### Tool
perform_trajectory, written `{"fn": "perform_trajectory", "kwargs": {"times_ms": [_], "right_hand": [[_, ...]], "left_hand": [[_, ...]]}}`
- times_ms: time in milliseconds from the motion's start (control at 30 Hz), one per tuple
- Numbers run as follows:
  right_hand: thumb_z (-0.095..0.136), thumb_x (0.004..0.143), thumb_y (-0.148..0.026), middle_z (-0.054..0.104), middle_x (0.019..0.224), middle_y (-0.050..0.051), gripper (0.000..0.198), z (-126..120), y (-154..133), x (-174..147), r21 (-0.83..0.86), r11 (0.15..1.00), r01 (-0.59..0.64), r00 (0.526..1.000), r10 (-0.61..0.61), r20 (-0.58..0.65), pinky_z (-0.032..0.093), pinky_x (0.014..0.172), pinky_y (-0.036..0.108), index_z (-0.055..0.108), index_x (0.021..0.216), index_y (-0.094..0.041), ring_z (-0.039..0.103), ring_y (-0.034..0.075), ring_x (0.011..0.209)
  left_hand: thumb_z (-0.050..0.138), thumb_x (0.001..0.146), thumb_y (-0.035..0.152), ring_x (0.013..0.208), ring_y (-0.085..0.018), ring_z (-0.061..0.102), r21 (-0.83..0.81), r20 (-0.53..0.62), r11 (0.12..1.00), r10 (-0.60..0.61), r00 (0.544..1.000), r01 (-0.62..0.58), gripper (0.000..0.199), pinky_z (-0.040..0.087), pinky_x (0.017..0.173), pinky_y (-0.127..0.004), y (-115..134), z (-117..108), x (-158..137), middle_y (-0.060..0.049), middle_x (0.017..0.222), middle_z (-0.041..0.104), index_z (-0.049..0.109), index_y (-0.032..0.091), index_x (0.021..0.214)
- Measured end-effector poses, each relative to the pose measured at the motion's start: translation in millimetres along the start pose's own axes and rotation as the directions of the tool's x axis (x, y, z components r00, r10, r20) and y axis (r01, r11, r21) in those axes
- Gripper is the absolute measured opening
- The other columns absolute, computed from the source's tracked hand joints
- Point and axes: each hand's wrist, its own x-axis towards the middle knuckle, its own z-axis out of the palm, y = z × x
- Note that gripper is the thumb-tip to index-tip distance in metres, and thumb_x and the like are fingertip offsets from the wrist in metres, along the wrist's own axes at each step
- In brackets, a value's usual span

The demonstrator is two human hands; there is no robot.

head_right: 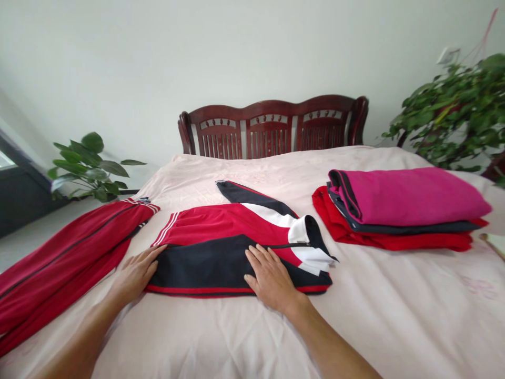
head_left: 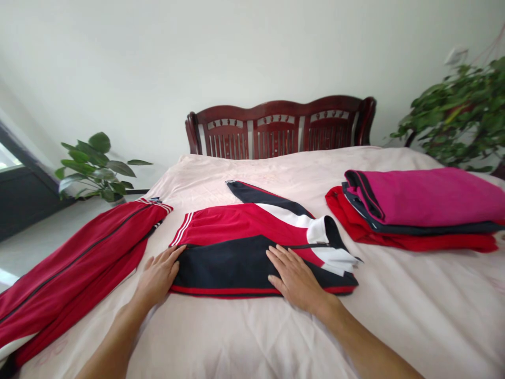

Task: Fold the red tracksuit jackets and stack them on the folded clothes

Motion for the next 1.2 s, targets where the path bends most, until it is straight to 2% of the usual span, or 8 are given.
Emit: {"fn": "perform_trajectory", "kwargs": {"times_ms": [100,233,333,467,700,933,1067,1200], "right_hand": [[0.048,0.095,-0.038,0.036,0.156,0.009,0.059,2,1,0,-0.017,1.000,-0.014,1.000,0.013,-0.020,0.026,0.118,0.048,0.038,0.149,-0.017,0.030,0.026,0.144],[0.048,0.094,-0.041,0.031,0.158,0.009,0.063,5,0,0,-0.044,0.999,0.010,1.000,-0.011,-0.028,0.025,0.118,0.050,0.034,0.151,-0.017,0.026,0.028,0.146],[0.049,0.094,-0.041,0.029,0.159,0.010,0.064,5,0,-1,-0.065,0.998,0.000,1.000,-0.001,-0.013,0.024,0.118,0.051,0.034,0.151,-0.017,0.025,0.029,0.146],[0.047,0.095,-0.045,0.028,0.159,0.010,0.064,5,1,-1,-0.091,0.995,-0.030,1.000,0.029,-0.008,0.023,0.118,0.050,0.034,0.151,-0.018,0.024,0.029,0.146],[0.041,0.096,-0.054,0.029,0.159,0.011,0.065,12,12,-2,-0.122,0.990,-0.069,0.997,0.065,-0.037,0.025,0.116,0.050,0.036,0.151,-0.018,0.026,0.030,0.145],[0.037,0.097,-0.056,0.035,0.156,0.012,0.065,17,23,-3,-0.156,0.985,-0.071,0.995,0.059,-0.078,0.028,0.115,0.048,0.038,0.150,-0.019,0.030,0.029,0.144],[0.035,0.098,-0.055,0.036,0.155,0.014,0.064,17,28,-3,-0.174,0.981,-0.089,0.995,0.079,-0.065,0.028,0.115,0.049,0.038,0.150,-0.018,0.032,0.030,0.143],[0.035,0.098,-0.054,0.037,0.154,0.014,0.063,17,33,-2,-0.176,0.979,-0.103,0.993,0.093,-0.066,0.028,0.116,0.050,0.039,0.149,-0.018,0.032,0.029,0.143]], "left_hand": [[0.034,0.093,0.023,0.139,-0.031,0.041,0.116,-0.085,0.993,0.024,0.996,-0.014,0.051,0.029,0.113,-0.057,17,-5,-5,-0.008,0.147,0.051,0.049,0.026,0.142],[0.036,0.096,0.026,0.142,-0.025,0.037,0.072,-0.157,0.973,0.230,0.960,-0.221,0.050,0.027,0.117,-0.049,53,-11,-7,-0.006,0.151,0.047,0.045,0.026,0.145],[0.041,0.097,0.037,0.144,-0.027,0.033,0.066,-0.115,0.934,0.358,0.927,-0.352,0.053,0.026,0.117,-0.050,79,-7,-6,-0.005,0.155,0.041,0.039,0.029,0.149],[0.043,0.097,0.044,0.142,-0.029,0.037,0.076,-0.013,0.905,0.420,0.907,-0.418,0.056,0.027,0.115,-0.054,93,6,-8,-0.005,0.155,0.040,0.033,0.034,0.151],[0.041,0.096,0.051,0.141,-0.032,0.038,0.140,-0.049,0.930,0.348,0.936,-0.339,0.058,0.023,0.114,-0.058,80,12,-17,-0.007,0.153,0.043,0.034,0.035,0.151],[0.043,0.094,0.054,0.142,-0.033,0.036,0.156,-0.067,0.962,0.238,0.969,-0.225,0.058,0.025,0.114,-0.057,47,3,-19,-0.013,0.153,0.041,0.045,0.028,0.146],[0.040,0.097,0.048,0.143,-0.029,0.036,0.017,0.001,0.975,0.222,0.975,-0.222,0.052,0.028,0.115,-0.054,30,1,-15,-0.009,0.155,0.039,0.047,0.029,0.144],[0.035,0.098,0.043,0.138,-0.022,0.043,-0.280,-0.001,0.950,0.145,0.989,-0.139,0.047,0.030,0.117,-0.045,16,6,-8,-0.005,0.148,0.050,0.054,0.027,0.138]]}}
